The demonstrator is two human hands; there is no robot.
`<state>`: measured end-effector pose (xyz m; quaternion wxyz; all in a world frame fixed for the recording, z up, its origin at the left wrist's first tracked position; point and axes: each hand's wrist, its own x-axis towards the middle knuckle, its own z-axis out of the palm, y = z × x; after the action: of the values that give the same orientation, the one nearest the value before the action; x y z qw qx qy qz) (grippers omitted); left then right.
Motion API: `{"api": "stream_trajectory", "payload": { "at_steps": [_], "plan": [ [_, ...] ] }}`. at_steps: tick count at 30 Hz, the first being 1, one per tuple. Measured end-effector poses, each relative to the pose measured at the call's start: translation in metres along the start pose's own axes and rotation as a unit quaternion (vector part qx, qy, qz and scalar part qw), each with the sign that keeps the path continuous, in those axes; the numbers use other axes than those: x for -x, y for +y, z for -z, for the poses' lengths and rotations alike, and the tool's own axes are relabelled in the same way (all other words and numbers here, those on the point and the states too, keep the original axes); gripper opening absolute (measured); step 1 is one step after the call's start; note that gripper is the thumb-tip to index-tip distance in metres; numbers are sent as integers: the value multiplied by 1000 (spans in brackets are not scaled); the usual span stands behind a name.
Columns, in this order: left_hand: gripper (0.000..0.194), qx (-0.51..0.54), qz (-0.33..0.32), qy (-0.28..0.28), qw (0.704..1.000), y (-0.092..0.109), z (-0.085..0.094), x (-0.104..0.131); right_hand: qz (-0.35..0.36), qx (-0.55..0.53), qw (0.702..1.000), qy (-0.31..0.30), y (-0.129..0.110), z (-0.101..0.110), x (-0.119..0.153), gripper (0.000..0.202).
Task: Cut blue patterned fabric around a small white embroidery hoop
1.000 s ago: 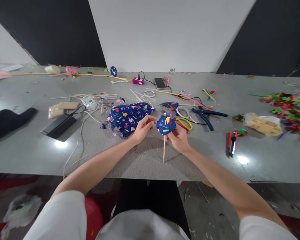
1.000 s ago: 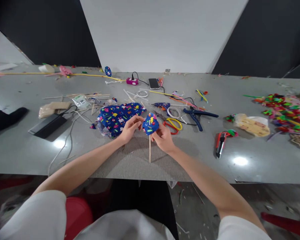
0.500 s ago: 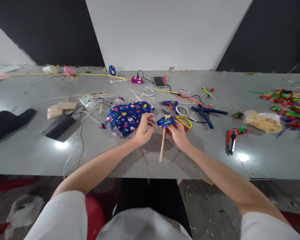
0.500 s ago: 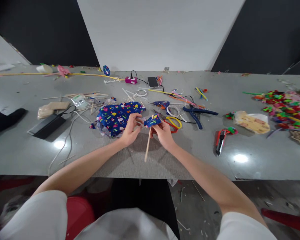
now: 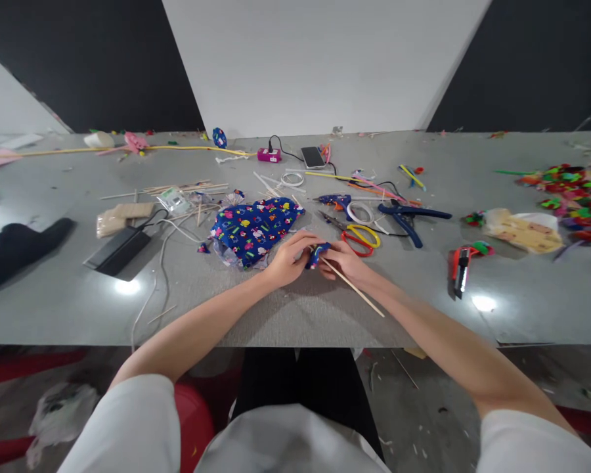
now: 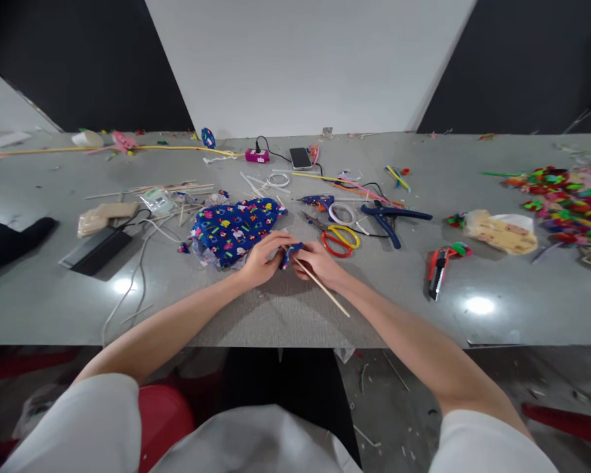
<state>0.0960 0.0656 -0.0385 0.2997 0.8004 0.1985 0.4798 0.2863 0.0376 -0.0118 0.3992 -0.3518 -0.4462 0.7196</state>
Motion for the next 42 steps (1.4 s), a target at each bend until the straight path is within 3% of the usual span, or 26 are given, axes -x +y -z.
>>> {"api": "stream_trajectory", "payload": {
  "at_steps": [6,10,15,20,23,25,27,29,30,32,35,38,42],
  "plan": [
    [26,-9,69,42,997,-5,-1,1,-26,-46,999,8,-11,12,-2,34],
    [20,-28,56,22,998,-4,1,1,-82,-45,995,-26,-15,20,-2,31],
    [24,-31,66,8,997,-4,1,0,-94,-45,993,-47,-13,24,-3,31],
    [25,-13,108,11,994,-5,-2,1,-85,8,995,-44,-11,25,-6,40],
    [26,17,163,44,986,-7,-3,0,-37,129,991,-8,-18,27,-6,40],
    [29,67,216,84,971,-10,-2,-1,28,308,950,44,-29,32,-4,38],
    [31,130,257,128,949,-15,-2,-4,85,504,849,132,-41,39,0,33],
    [31,181,284,174,925,-22,-1,-7,82,635,736,219,-52,48,5,25],
    [29,198,294,196,915,-24,-1,-8,65,674,693,249,-55,53,8,23],
    [27,218,308,227,898,-29,0,-8,33,724,635,265,-59,64,12,30],
    [28,229,319,239,888,-32,1,-7,1,770,602,213,-55,80,14,44],
    [31,236,320,241,885,-34,1,-6,-18,770,613,173,-49,92,10,45],
    [33,242,312,238,887,-36,2,-5,-8,755,631,178,-47,99,5,38]
  ]
}}
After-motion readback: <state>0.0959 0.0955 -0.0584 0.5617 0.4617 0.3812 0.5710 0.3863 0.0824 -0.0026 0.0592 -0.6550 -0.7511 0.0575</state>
